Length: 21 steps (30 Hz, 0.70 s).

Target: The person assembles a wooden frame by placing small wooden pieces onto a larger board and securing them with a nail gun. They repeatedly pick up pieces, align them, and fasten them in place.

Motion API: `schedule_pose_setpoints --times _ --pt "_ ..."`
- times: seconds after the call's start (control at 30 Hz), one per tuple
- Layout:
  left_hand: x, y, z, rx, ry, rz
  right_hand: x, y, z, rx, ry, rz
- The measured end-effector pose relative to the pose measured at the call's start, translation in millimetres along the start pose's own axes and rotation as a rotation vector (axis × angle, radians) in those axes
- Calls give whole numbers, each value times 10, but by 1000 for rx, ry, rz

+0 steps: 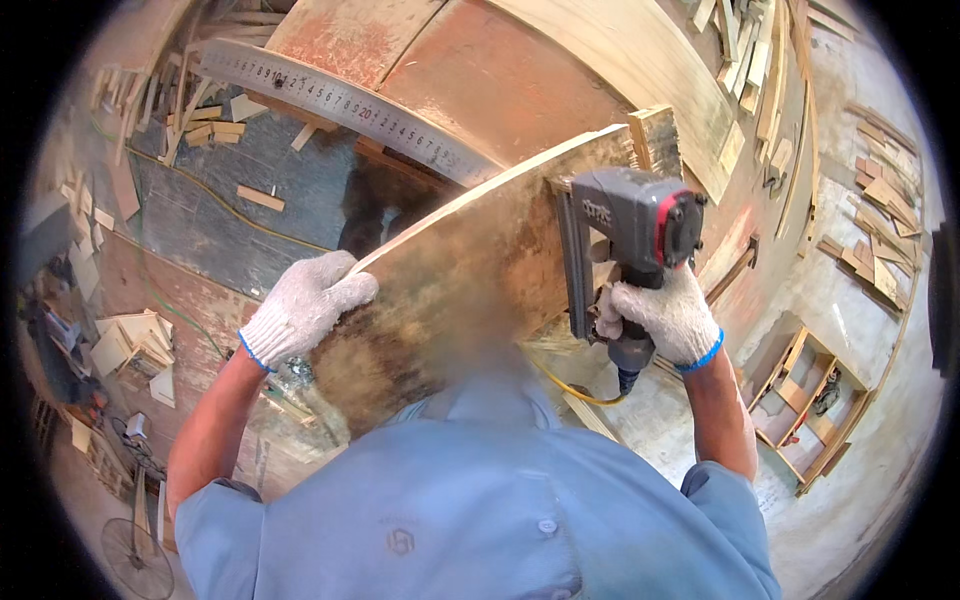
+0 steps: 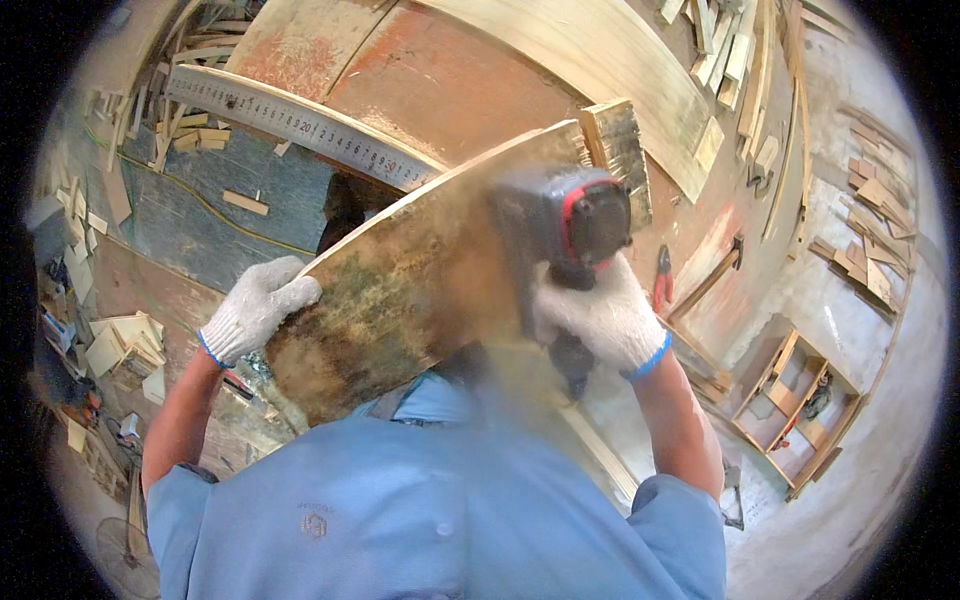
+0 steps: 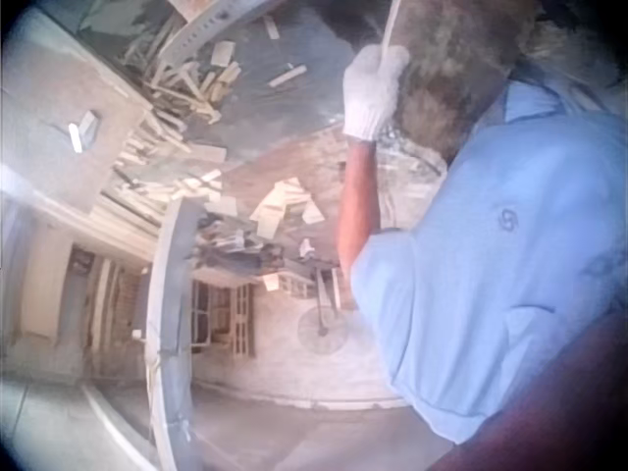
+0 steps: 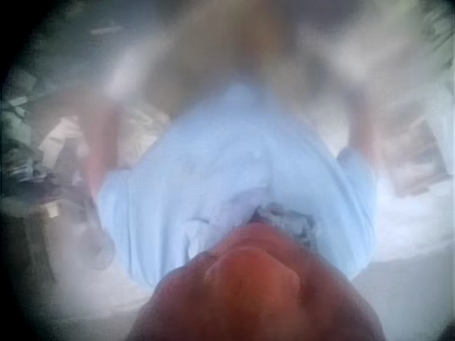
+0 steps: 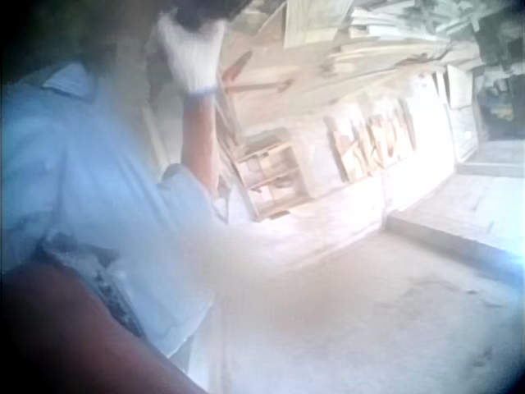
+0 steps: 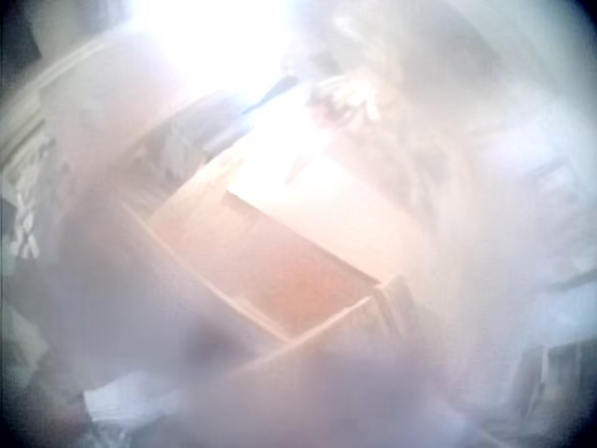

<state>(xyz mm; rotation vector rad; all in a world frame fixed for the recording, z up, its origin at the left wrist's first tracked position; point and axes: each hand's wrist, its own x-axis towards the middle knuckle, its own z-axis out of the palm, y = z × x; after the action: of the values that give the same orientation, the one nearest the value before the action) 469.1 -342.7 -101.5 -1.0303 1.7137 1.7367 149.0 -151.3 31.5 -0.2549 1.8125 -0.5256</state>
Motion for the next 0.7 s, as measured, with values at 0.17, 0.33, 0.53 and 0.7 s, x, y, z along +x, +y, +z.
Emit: schedule_pose_setpoints --times 0.17,0.33,0.53,0.7 --pt "-23 84 50 -74 48 62 -70 -1 15 18 53 -55" --pt "358 293 170 67 17 184 -266 53 -7 93 68 -48" --pt "816 560 423 126 15 314 -109 157 88 68 68 -47" --pt "793 569 483 47 -4 277 -55 109 42 -47 -7 -51"
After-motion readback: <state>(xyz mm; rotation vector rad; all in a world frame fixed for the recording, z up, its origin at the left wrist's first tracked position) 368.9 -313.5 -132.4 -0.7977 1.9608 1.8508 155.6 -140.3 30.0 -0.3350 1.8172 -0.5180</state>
